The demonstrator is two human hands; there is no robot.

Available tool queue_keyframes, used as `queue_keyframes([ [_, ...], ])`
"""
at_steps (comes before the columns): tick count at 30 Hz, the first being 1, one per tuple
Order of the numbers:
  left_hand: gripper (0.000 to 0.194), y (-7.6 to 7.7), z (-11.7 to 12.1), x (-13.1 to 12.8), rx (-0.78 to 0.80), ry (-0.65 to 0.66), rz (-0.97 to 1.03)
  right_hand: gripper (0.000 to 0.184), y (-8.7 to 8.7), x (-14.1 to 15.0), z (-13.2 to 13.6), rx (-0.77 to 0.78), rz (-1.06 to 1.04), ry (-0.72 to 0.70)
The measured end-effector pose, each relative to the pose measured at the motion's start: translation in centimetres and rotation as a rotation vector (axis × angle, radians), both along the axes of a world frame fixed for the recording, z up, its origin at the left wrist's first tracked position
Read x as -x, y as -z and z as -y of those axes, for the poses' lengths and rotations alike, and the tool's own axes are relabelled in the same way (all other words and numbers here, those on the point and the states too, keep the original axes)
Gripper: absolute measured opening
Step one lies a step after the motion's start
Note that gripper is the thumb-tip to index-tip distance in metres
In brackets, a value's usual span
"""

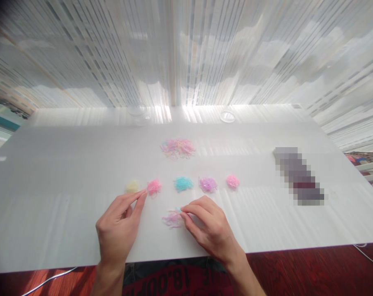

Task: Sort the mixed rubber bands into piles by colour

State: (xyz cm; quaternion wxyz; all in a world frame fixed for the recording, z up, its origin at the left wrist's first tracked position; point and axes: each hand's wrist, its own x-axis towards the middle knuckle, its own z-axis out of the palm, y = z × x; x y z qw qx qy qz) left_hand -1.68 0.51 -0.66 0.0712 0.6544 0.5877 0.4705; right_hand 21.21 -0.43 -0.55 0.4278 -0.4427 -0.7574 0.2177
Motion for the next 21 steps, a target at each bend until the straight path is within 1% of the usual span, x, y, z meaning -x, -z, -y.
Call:
queue_keyframes([
  [2,0.011,-0.1,0.3,-0.1,-0.006,0.100,0.027,0.015,0.1,-0.1,0.0,-0.012,-0.005,0.006],
  [5,0.017,-0.1,0.7,-0.6,0.011,0.314,0.038,0.023,0.3,-0.2,0.1,-0.022,-0.007,-0.009],
  [6,0.019,-0.1,0.8,-0.8,0.016,0.370,0.039,0.024,0.3,-0.2,0.1,-0.033,-0.009,-0.016],
  [8,0.021,0.0,1.0,-1.2,0.023,0.443,0.052,0.018,0.4,-0.2,0.2,-0.066,-0.012,-0.023],
  [11,0.022,0.2,1.1,-1.5,0.028,0.489,0.061,0.011,0.3,-0.1,0.2,-0.107,-0.009,-0.012],
  [18,0.019,0.3,0.9,-1.4,0.062,0.527,0.080,0.008,0.1,0.4,0.2,-0.104,-0.027,0.004],
  [20,0.018,0.2,0.8,-1.4,0.066,0.512,0.087,0.010,-0.1,0.1,0.3,-0.112,-0.042,0.043],
  [21,0.018,0.2,0.8,-1.4,0.068,0.498,0.085,0.010,-0.3,-0.4,0.3,-0.119,-0.050,0.087],
])
